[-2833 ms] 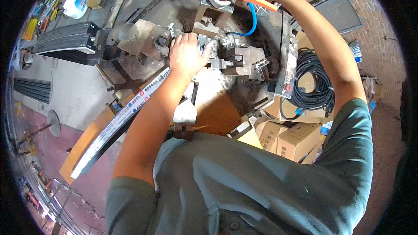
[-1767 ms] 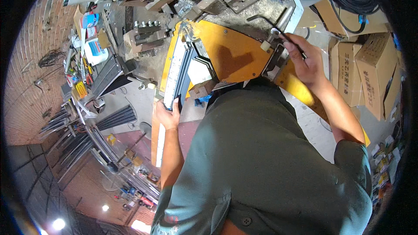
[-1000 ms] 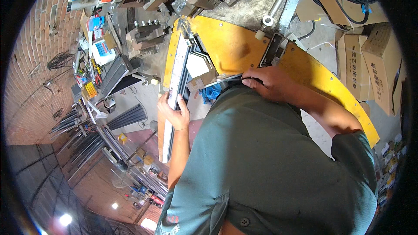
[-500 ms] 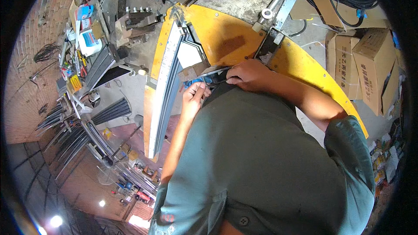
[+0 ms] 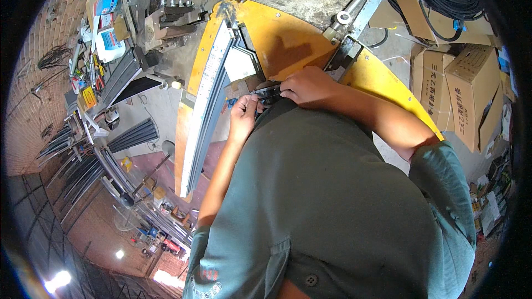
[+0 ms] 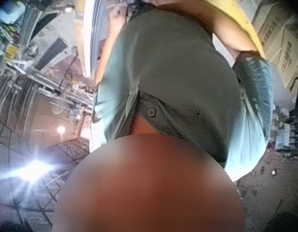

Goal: The person operates a miter saw to cut a metal profile, then assembles the cut piece with other metal components on the saw table. They use a wrench to tighten bolts and secure the parts together, repeatedly adjusting and checking the alignment of the assembled frame.

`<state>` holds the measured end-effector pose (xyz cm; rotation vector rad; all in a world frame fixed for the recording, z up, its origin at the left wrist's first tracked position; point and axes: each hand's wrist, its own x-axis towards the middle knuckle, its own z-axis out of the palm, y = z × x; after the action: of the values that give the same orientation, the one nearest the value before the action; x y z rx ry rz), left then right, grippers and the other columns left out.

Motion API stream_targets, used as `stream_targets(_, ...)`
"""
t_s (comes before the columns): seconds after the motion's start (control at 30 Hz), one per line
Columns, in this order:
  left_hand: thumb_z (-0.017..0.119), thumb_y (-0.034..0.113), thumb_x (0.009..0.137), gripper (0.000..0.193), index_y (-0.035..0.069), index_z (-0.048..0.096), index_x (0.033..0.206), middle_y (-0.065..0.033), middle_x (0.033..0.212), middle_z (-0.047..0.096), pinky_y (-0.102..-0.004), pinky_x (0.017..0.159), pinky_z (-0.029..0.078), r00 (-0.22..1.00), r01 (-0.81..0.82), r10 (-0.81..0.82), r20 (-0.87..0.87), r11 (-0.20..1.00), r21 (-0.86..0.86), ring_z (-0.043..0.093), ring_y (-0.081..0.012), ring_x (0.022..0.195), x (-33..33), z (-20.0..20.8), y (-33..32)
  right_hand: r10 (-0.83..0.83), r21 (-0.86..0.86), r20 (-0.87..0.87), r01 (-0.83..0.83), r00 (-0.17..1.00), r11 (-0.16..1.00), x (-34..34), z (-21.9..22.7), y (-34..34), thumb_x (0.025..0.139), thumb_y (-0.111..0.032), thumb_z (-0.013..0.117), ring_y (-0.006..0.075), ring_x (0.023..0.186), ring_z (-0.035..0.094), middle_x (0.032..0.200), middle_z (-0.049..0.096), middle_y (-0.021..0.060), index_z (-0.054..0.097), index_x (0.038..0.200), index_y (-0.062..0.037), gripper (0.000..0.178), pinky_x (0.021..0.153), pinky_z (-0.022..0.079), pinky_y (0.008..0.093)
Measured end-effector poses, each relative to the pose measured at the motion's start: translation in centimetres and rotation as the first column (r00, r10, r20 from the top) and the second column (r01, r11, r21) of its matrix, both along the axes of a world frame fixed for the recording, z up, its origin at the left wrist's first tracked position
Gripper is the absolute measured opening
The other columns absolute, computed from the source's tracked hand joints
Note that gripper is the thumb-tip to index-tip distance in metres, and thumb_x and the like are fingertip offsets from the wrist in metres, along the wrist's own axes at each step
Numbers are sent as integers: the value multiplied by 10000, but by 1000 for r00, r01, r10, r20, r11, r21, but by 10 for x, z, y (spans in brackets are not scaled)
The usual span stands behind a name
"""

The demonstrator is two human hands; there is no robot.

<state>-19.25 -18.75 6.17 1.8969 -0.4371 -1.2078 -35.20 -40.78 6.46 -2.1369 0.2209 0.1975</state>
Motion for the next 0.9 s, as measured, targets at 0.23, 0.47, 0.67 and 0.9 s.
stream_targets(0.23, 549, 245, 1095, 291, 11, 669, 970, -9, 799, 652, -252, 710, 462, 998, -23, 19, 56, 997, 71, 569, -83, 753, -4, 0, -5, -71, -2, -137, 72, 988, 997, -3, 2, 6, 954, -366, 645, 399, 843, 703, 884, 731, 174, 755, 947, -99, 289, 749, 532, 525)
stream_targets(0.47, 545, 241, 1093, 322, -17, 672, 948, -28, 799, 646, -286, 708, 475, 992, 51, -57, 113, 997, 52, 581, -114, 762, 1, -3, -3, -107, 78, -247, 130, 963, 988, -7, 23, 6, 968, -394, 633, 414, 842, 702, 862, 725, 193, 754, 931, -77, 341, 751, 531, 539)
stream_targets(0.67, 565, 242, 1074, 314, -30, 670, 956, -43, 785, 649, -296, 682, 489, 996, 38, -39, 78, 999, 23, 595, -125, 728, 4, -1, -10, -87, -90, -313, 62, 946, 994, 0, 41, 9, 980, -392, 621, 408, 873, 706, 891, 731, 189, 764, 953, -86, 339, 783, 540, 523)
stream_targets(0.9, 578, 257, 1062, 319, -33, 650, 950, -75, 757, 659, -298, 650, 503, 990, 140, -136, 40, 980, -142, 618, -139, 682, 20, -17, -8, -212, -146, -347, 171, 914, 974, 2, 48, 14, 1001, -381, 627, 415, 953, 702, 922, 732, 213, 754, 1021, -69, 337, 861, 539, 509)
